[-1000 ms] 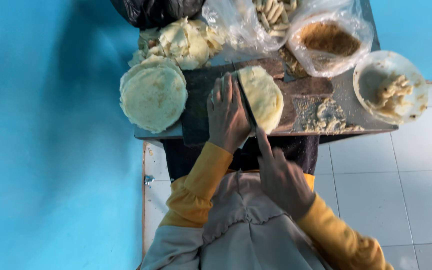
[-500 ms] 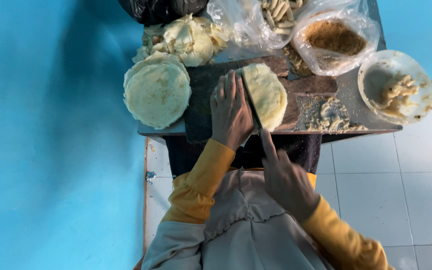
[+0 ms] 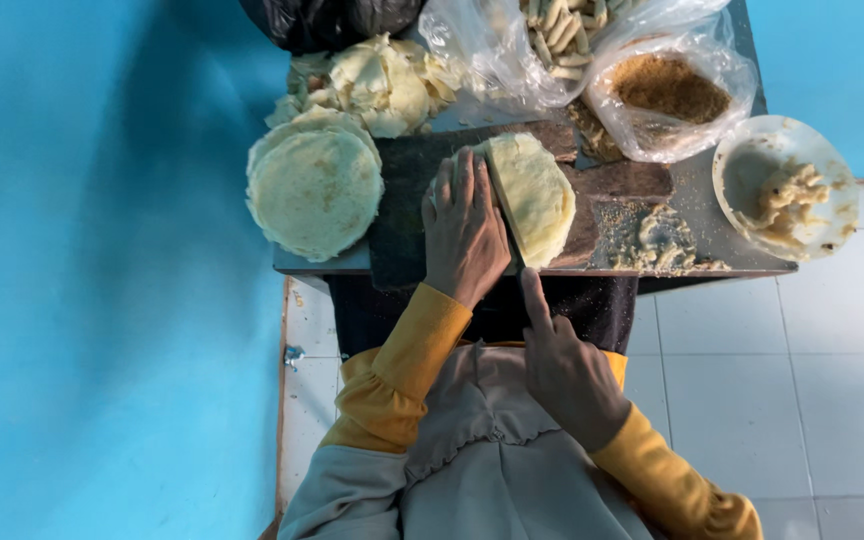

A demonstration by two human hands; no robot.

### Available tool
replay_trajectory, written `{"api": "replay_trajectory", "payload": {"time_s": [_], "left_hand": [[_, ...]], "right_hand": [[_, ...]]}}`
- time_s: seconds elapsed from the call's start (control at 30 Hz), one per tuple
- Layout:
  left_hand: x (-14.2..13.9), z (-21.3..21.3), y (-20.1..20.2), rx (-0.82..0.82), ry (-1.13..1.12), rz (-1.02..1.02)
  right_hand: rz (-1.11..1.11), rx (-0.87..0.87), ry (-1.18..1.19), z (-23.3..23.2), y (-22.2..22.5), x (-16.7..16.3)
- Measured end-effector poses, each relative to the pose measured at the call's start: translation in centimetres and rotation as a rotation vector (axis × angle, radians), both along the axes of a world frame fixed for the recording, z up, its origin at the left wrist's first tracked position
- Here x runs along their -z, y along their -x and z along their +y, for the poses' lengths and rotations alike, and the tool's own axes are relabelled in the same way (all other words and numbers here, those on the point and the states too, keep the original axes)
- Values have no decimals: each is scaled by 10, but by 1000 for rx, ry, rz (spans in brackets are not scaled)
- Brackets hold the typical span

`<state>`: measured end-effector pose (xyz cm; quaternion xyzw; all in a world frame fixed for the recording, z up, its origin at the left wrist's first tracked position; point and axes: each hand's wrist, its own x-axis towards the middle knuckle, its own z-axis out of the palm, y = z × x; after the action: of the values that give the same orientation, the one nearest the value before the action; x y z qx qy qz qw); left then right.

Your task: The person sits at a low table and shapes round dough discs by hand, pressing and stretching each piece flat on a wooden board and stacking the finished discs with a pile of completed ones. Near the end, the person uses a knife to trim and cut the edge of a dough disc on the board.

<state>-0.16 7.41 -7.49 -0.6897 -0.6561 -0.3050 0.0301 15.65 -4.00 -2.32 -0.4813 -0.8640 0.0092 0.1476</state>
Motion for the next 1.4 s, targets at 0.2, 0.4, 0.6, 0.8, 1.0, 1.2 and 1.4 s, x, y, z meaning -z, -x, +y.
{"api": "replay_trajectory", "payload": {"time_s": [0.2,0.4,0.6,0.8,1.0,1.2,1.4], "left_hand": [[-2,-6,2,65,47,-109],[-2,-3,1,41,-33,-50],[0,-6,3,19,-56,-12],[-2,-2,0,26,-35,-67],[-3,-2,2,57,0,-85],[-2,-3,-2,18,-20,-57],[-3,2,1,62,5,-117]], "right_hand": [[96,14,72,40,11,9],[60,-29,1,1,5,-6],[-3,53,51,25,11,2],[-98,40,110,-5,5,-9],[217,-30,78,30,9,3],[-63,132,215,-10,-4,8],[226,-13,172,51,2,21]]}}
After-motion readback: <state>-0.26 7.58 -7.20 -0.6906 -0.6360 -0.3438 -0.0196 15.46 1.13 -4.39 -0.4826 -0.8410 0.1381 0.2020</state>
